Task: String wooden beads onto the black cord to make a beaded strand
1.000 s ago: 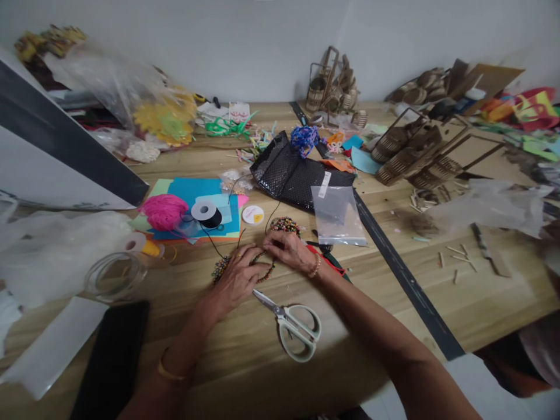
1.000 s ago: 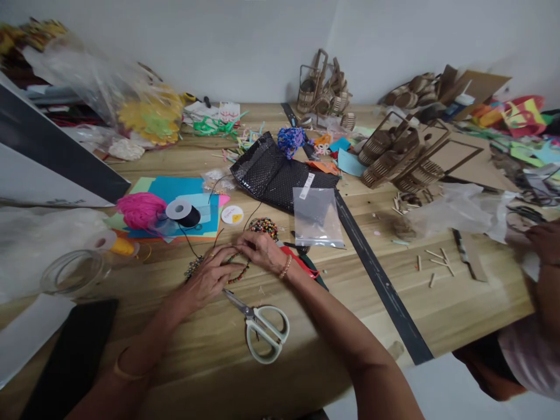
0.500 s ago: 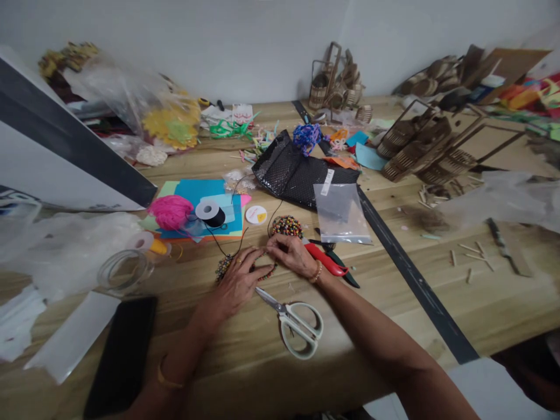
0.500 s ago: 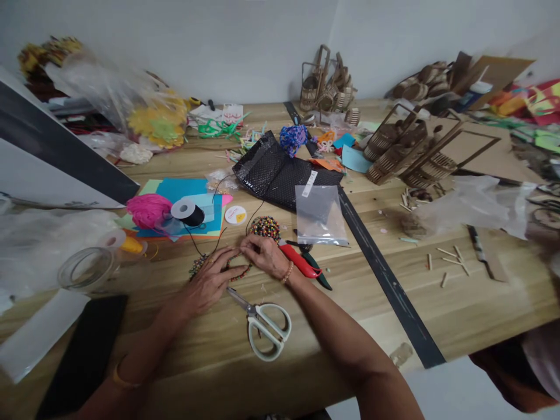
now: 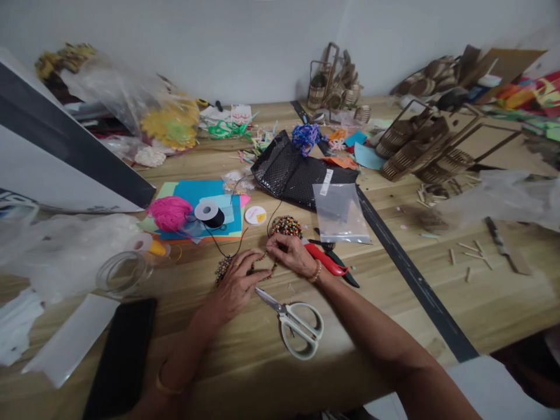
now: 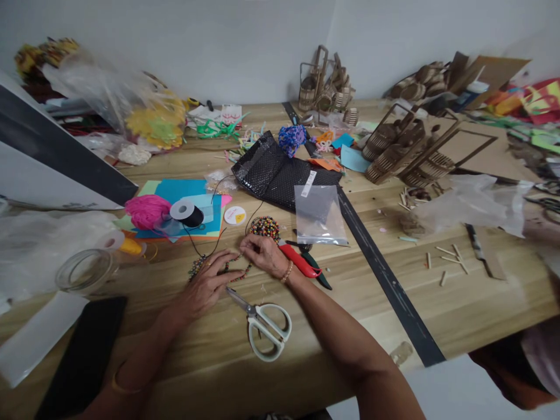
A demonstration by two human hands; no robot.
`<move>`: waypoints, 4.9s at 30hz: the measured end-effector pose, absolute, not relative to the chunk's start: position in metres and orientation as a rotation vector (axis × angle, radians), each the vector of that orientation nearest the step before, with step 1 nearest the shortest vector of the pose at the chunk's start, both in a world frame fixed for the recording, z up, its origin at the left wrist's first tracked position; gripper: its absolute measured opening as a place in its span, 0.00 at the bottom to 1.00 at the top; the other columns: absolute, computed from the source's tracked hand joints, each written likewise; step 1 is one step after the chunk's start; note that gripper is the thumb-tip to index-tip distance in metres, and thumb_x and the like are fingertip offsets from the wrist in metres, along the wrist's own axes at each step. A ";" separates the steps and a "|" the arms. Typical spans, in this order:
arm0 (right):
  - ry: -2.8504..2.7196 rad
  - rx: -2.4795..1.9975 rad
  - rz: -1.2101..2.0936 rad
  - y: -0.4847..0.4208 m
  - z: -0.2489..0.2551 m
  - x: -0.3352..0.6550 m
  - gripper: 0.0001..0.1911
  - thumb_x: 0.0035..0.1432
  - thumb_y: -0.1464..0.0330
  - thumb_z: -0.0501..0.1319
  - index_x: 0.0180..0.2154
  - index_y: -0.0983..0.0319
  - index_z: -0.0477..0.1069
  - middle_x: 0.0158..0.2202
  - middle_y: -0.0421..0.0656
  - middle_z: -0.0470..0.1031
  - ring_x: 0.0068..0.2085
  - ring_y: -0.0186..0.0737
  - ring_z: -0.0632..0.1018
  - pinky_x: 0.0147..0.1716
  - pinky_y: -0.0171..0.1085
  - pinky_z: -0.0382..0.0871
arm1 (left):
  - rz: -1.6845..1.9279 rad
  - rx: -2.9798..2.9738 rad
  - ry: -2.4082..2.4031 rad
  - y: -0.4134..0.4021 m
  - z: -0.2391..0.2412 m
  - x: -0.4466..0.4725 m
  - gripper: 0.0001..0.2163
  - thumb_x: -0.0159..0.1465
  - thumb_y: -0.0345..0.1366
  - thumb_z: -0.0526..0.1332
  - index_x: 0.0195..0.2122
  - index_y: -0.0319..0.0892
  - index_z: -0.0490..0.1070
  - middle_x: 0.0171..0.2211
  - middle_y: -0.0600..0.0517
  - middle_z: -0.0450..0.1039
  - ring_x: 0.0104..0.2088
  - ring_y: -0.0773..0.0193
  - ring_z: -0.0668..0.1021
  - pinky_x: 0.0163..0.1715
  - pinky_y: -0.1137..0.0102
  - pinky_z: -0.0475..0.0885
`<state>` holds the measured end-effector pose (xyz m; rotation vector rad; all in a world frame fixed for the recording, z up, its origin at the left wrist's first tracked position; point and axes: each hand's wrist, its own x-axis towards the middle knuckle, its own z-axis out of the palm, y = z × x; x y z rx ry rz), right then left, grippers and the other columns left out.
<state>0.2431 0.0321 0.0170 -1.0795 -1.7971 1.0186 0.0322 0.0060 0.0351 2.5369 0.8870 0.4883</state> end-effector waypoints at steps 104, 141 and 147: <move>-1.813 -1.146 1.008 0.032 0.017 0.241 0.11 0.62 0.64 0.56 0.33 0.65 0.70 0.26 0.39 0.70 0.26 0.31 0.67 0.27 0.30 0.60 | 0.590 2.399 0.861 0.009 0.038 0.022 0.18 0.60 0.19 0.49 0.37 0.43 0.77 0.54 0.47 0.68 0.60 0.56 0.61 0.59 0.53 0.60; -1.822 -1.151 0.996 0.032 0.022 0.241 0.11 0.61 0.65 0.56 0.32 0.65 0.70 0.26 0.39 0.69 0.27 0.32 0.67 0.28 0.31 0.61 | 0.787 2.325 1.084 0.018 0.027 0.015 0.06 0.57 0.26 0.63 0.25 0.42 0.73 0.42 0.47 0.70 0.57 0.52 0.64 0.55 0.54 0.64; -1.821 -1.149 1.001 0.032 0.022 0.241 0.11 0.61 0.64 0.56 0.32 0.65 0.70 0.26 0.40 0.70 0.26 0.33 0.67 0.28 0.31 0.61 | 0.782 2.326 1.076 0.019 0.028 0.014 0.05 0.56 0.27 0.64 0.25 0.42 0.73 0.42 0.47 0.70 0.56 0.52 0.66 0.54 0.54 0.65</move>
